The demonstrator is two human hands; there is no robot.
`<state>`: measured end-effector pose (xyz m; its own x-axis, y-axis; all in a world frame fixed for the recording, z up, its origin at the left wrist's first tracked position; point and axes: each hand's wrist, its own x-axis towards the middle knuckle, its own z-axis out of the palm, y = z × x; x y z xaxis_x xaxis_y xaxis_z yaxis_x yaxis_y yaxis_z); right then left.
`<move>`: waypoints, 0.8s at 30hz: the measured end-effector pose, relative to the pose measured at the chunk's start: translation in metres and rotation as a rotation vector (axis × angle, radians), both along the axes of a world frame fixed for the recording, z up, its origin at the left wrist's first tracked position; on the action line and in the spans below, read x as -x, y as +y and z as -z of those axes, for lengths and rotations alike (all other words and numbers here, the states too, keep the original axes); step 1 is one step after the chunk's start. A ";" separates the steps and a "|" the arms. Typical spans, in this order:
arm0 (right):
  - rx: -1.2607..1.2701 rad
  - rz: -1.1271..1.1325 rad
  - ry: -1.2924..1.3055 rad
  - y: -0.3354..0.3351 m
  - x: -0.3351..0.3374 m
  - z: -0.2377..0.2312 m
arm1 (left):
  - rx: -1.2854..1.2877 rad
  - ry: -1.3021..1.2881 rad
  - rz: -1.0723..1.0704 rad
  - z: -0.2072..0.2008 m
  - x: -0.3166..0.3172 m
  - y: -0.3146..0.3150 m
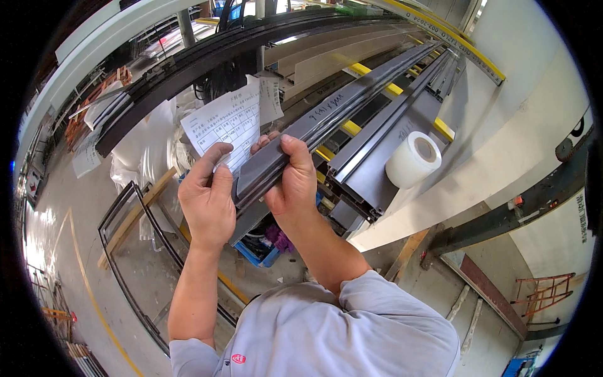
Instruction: The person organizes and prepares metal profiles in a fabrication facility by first handling labels and documents, then moving long metal pieces between different workstations and machinery, including a specialized bending or forming machine.
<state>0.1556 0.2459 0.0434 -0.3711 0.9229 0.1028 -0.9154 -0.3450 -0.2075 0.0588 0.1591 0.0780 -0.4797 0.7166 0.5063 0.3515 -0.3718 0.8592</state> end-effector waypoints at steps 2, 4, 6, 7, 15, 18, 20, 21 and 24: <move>-0.036 0.001 -0.001 0.004 0.003 0.004 | 0.026 0.051 -0.028 -0.004 0.001 -0.001; -0.042 0.025 -0.015 0.005 0.004 0.006 | 0.075 0.019 -0.021 -0.006 0.002 0.000; -0.025 0.060 -0.040 0.005 0.007 0.004 | 0.086 0.009 -0.021 -0.009 0.003 0.001; -0.017 0.058 -0.039 0.005 0.007 0.003 | 0.072 0.015 -0.026 -0.011 0.002 0.001; 0.054 0.058 -0.026 -0.033 -0.010 -0.020 | 0.042 -0.130 -0.027 -0.012 -0.025 -0.001; 0.028 0.059 -0.068 -0.055 -0.015 -0.021 | -0.006 -0.297 0.127 -0.015 -0.043 -0.002; -0.079 0.010 -0.058 -0.050 -0.021 -0.020 | -0.032 -0.254 0.134 -0.017 -0.039 -0.003; -0.131 -0.009 -0.056 -0.045 -0.022 -0.015 | -0.037 -0.195 0.111 -0.016 -0.032 -0.004; -0.130 -0.032 -0.031 -0.031 -0.022 -0.007 | -0.043 -0.197 0.078 -0.014 -0.013 -0.009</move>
<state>0.1777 0.2152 0.0502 -0.4052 0.8901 0.2085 -0.8967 -0.3424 -0.2805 0.0716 0.1506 0.0918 -0.5165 0.7351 0.4391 0.1470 -0.4291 0.8912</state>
